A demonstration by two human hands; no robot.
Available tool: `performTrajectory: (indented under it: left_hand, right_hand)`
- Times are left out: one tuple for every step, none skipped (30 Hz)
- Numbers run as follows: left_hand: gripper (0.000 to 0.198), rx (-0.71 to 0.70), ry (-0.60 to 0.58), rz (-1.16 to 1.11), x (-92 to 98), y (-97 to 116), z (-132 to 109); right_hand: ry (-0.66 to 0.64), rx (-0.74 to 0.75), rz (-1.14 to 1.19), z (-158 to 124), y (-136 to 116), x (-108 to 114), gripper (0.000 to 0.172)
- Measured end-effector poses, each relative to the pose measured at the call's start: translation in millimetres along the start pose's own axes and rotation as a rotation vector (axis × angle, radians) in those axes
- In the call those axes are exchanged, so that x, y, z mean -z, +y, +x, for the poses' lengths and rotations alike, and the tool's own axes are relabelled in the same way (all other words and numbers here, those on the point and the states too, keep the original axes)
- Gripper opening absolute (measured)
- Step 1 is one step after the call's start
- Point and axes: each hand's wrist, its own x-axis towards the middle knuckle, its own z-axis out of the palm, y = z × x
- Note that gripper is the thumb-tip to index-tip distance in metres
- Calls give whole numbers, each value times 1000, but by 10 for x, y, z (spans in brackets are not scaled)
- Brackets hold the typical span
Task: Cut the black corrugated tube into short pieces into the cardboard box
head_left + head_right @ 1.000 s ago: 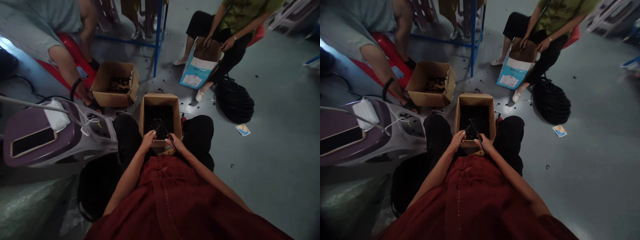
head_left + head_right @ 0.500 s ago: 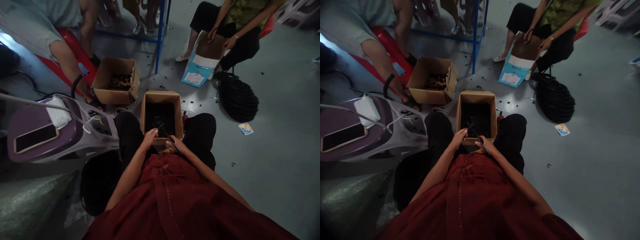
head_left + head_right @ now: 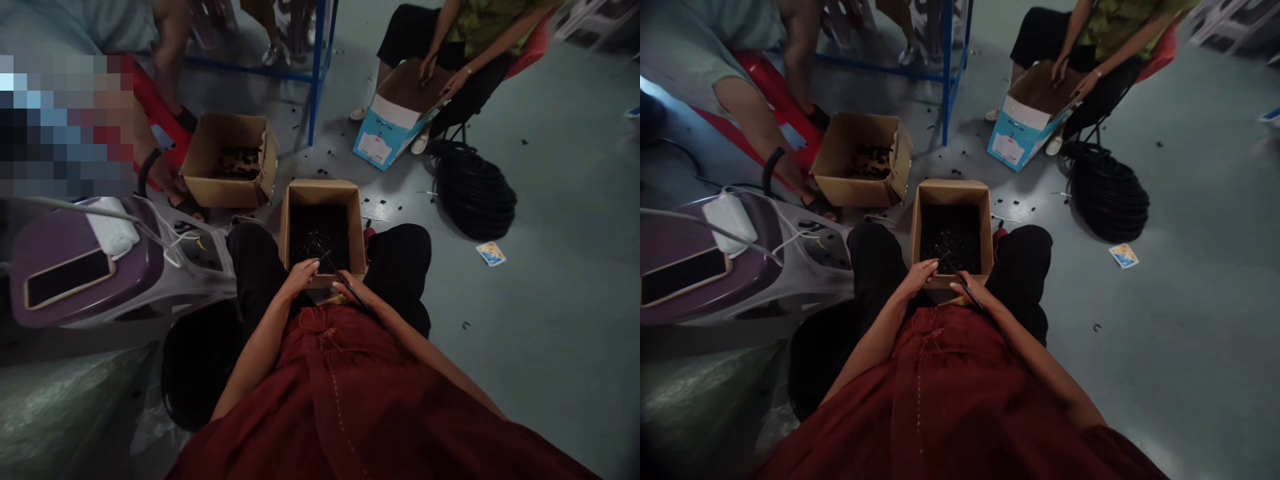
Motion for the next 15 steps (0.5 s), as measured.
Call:
performTrajectory:
  left_hand:
    - [52,3,-4,16,-1,6,-1]
    - [51,2,-8,34,-1,9,0]
    - [49,-1,-12,57,0,7,4]
    - [48,-10,-16,85,3,1,10]
    - [46,-22,-20,117,7,-9,19]
    - [45,-35,-24,149,13,-21,30]
    - [44,-47,-28,182,19,-34,41]
    - [43,-57,-33,213,26,-46,52]
    - [42,-65,-40,240,32,-56,62]
    - [41,-71,-47,263,37,-63,70]
    - [40,-75,-55,279,41,-67,76]
    - [39,-79,-61,289,44,-68,79]
    - [38,-82,-65,294,45,-66,79]
    - [37,-84,-66,296,45,-63,79]
    - [37,-84,-65,294,44,-60,77]
  right_hand:
    - [-3,1,1,-1,3,-1,58]
    - [-6,-1,0,-3,3,-2,59]
    - [-6,-6,-1,-7,2,-2,59]
    - [-7,-13,-4,-11,0,-2,59]
    - [-11,-18,-6,-16,-3,-2,60]
    - [-14,-17,-7,-20,-5,-2,60]
    - [-17,-13,-7,-24,-7,-1,59]
    - [-19,-7,-9,-28,-9,-1,59]
    - [-19,1,-11,-31,-11,-1,58]
    - [-17,8,-14,-33,-13,-1,57]
    - [-15,14,-18,-34,-18,-2,56]
    - [-13,15,-22,-36,-26,-3,55]
    - [-9,12,-27,-37,-36,-4,54]
    - [0,5,-34,-39,-50,-4,53]
    - [10,-4,-44,-43,-68,-4,52]
